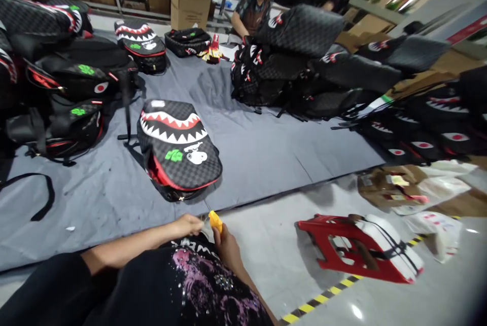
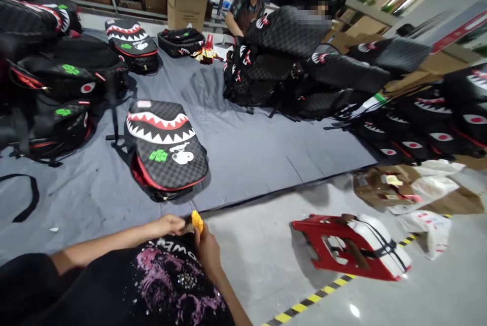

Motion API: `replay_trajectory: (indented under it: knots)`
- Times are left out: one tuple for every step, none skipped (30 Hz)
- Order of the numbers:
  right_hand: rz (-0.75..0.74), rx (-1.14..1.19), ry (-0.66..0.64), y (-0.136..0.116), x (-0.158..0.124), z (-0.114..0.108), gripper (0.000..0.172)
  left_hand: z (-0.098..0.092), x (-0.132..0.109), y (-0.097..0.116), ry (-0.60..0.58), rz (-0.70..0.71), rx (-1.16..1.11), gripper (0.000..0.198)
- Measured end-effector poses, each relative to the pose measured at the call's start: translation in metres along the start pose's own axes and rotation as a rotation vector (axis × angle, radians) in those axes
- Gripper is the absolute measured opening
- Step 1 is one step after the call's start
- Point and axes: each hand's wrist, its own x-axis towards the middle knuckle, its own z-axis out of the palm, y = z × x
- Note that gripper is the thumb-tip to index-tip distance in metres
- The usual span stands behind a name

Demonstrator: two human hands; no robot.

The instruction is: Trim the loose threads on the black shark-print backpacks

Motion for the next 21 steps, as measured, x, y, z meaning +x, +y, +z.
replay_trajectory:
  knots:
    - [0.009, -0.001, -0.041, 0.0, 0.006, 0.0, 0.034, -0.002, -0.009, 0.003, -0.034, 0.114, 0.197, 0.035]
    - [0.01, 0.0, -0.071, -0.001, 0.012, 0.001, 0.034, -0.007, -0.015, 0.01, 0.0, 0.259, 0.392, 0.034]
    - [0.002, 0.006, -0.088, -0.001, 0.018, 0.001, 0.034, -0.013, -0.018, 0.019, 0.098, 0.393, 0.582, 0.037]
    - [-0.012, 0.018, -0.098, -0.001, 0.024, 0.001, 0.034, -0.022, -0.017, 0.029, 0.235, 0.482, 0.768, 0.049]
    - [-0.035, 0.034, -0.106, -0.001, 0.028, 0.001, 0.034, -0.034, -0.013, 0.038, 0.381, 0.514, 0.941, 0.067]
    - [-0.065, 0.052, -0.112, -0.001, 0.03, 0.001, 0.034, -0.048, -0.008, 0.045, 0.513, 0.488, 1.091, 0.085]
    - [-0.102, 0.079, -0.116, -0.001, 0.031, 0.0, 0.034, -0.064, -0.002, 0.05, 0.616, 0.421, 1.207, 0.097]
    - [-0.14, 0.114, -0.122, -0.001, 0.03, -0.001, 0.035, -0.081, 0.003, 0.054, 0.696, 0.34, 1.282, 0.099]
    - [-0.175, 0.156, -0.134, -0.001, 0.028, -0.003, 0.036, -0.097, 0.008, 0.056, 0.752, 0.264, 1.316, 0.093]
    - [-0.204, 0.205, -0.151, -0.002, 0.024, -0.006, 0.037, -0.111, 0.011, 0.059, 0.782, 0.201, 1.317, 0.082]
    - [-0.228, 0.263, -0.17, -0.005, 0.02, -0.009, 0.039, -0.124, 0.013, 0.062, 0.801, 0.157, 1.294, 0.07]
    - [-0.249, 0.333, -0.188, -0.01, 0.017, -0.013, 0.04, -0.133, 0.014, 0.067, 0.817, 0.132, 1.262, 0.061]
    - [-0.269, 0.41, -0.197, -0.016, 0.013, -0.017, 0.041, -0.139, 0.013, 0.075, 0.832, 0.125, 1.233, 0.055]
    - [-0.283, 0.489, -0.188, -0.023, 0.011, -0.021, 0.041, -0.143, 0.012, 0.084, 0.852, 0.136, 1.211, 0.05]
    - [-0.289, 0.568, -0.157, -0.03, 0.01, -0.025, 0.041, -0.144, 0.01, 0.095, 0.875, 0.168, 1.205, 0.046]
    - [-0.286, 0.642, -0.107, -0.038, 0.01, -0.028, 0.04, -0.144, 0.008, 0.107, 0.896, 0.214, 1.213, 0.043]
    - [-0.274, 0.707, -0.046, -0.045, 0.01, -0.032, 0.04, -0.143, 0.007, 0.119, 0.911, 0.266, 1.229, 0.04]
    - [-0.255, 0.761, 0.018, -0.051, 0.011, -0.035, 0.039, -0.142, 0.005, 0.131, 0.922, 0.318, 1.24, 0.037]
    - [-0.237, 0.802, 0.07, -0.055, 0.011, -0.038, 0.04, -0.141, 0.004, 0.141, 0.936, 0.373, 1.242, 0.033]
    - [-0.229, 0.828, 0.106, -0.058, 0.012, -0.04, 0.04, -0.139, 0.003, 0.151, 0.949, 0.428, 1.237, 0.029]
    - [-0.236, 0.833, 0.131, -0.059, 0.012, -0.042, 0.041, -0.137, 0.003, 0.159, 0.956, 0.484, 1.232, 0.026]
